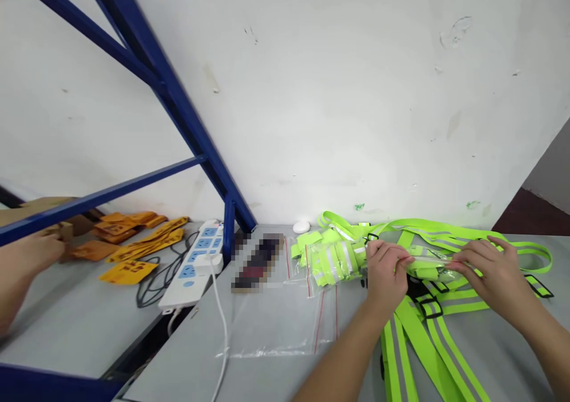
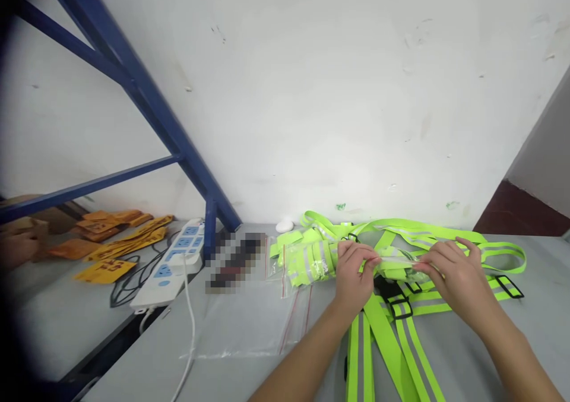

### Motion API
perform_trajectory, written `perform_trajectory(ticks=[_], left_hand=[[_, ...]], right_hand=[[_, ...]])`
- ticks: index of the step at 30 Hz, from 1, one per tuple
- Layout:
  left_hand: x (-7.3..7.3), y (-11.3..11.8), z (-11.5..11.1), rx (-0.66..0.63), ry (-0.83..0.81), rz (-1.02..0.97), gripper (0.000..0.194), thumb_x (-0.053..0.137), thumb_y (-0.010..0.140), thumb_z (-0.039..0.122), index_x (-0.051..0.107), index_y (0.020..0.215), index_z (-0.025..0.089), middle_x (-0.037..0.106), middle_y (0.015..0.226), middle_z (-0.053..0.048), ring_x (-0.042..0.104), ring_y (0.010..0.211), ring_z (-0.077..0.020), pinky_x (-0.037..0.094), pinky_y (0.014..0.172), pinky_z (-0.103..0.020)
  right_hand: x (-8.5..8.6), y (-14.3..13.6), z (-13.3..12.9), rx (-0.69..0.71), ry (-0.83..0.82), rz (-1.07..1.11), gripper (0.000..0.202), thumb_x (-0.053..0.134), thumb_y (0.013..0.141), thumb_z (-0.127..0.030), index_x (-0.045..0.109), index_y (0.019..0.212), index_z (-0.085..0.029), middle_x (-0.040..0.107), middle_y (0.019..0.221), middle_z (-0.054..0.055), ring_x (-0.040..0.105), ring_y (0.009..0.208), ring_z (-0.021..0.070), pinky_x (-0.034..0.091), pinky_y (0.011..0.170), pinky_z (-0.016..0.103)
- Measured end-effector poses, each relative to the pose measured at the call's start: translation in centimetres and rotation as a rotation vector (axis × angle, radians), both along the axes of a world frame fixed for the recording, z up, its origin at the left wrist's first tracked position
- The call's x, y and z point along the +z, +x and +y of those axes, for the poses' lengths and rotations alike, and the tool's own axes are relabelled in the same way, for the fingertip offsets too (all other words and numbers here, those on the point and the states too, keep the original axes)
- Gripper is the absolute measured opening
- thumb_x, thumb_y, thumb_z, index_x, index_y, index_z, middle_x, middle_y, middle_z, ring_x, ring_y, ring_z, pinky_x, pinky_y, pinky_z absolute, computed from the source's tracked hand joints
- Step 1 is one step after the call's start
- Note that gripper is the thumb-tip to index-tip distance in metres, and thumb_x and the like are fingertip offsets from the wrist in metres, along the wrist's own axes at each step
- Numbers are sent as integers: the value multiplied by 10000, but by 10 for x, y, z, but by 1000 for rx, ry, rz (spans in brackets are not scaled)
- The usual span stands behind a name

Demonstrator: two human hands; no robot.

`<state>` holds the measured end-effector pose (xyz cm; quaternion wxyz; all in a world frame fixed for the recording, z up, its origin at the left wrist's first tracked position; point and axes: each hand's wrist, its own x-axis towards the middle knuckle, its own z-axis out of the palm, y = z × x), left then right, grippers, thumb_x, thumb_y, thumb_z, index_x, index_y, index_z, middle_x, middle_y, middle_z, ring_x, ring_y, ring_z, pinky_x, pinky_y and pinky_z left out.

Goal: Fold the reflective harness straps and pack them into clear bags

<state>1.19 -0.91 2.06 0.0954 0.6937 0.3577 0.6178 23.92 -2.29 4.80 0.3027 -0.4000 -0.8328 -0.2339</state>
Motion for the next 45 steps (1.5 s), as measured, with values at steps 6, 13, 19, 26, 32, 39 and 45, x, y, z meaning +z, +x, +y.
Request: perform_trajectory(ticks=[6,13,19,26,32,39,45], left_hand=[[1,-7,-1,2,-42,-3,174,533,925,272,603,787,193,685,798,-42,582,797,-183,426,780,-381],[7,-8,-3,-149,-40,65,86,640,866,264,661,810,203,734,861,-28,606,828,-172,435,844,-380],[8,-6,-6,-173,-105,-66,186,615,861,219,586,679,195,695,705,-35,577,714,-167,447,721,-342],[9,-6,-5,-155,-362,-314,196,654,817,262,567,658,186,662,739,-49,616,762,-184,475,712,-320],[20,-2,-7,-176,-524,-636,271,675,790,357,528,663,168,588,695,-12,568,672,-132,446,640,-258],[54,-37,1,-154,-642,-1036,373,718,715,441,460,670,175,548,697,20,507,596,-86,443,521,-208],[48,-127,5,139,-679,-734,277,514,829,398,358,711,202,543,780,6,563,635,-103,532,581,-279]], right_hand=[[-19,-3,4,14,24,80,328,596,892,-472,632,690,-215,625,640,-23,568,596,121,330,677,313],[-15,-12,-8,-7,-9,283,273,582,913,-401,613,709,-223,585,623,-9,535,538,127,379,542,278],[-18,-14,-15,-142,-261,439,312,455,933,-484,548,778,-230,584,706,15,543,563,149,392,480,261],[-47,-29,-5,-144,-632,642,636,594,786,-534,412,1291,-194,542,1196,144,569,1059,314,512,542,290],[-59,-58,-7,-159,-617,748,707,656,738,-574,422,1280,-185,560,1243,142,552,1146,331,497,899,420],[-10,-87,9,-53,-882,905,523,662,717,-600,614,1078,-225,707,1045,99,671,915,288,564,683,334],[34,-164,72,-62,-1035,835,585,640,698,-673,640,1045,-202,720,985,122,671,865,290,530,649,359]])
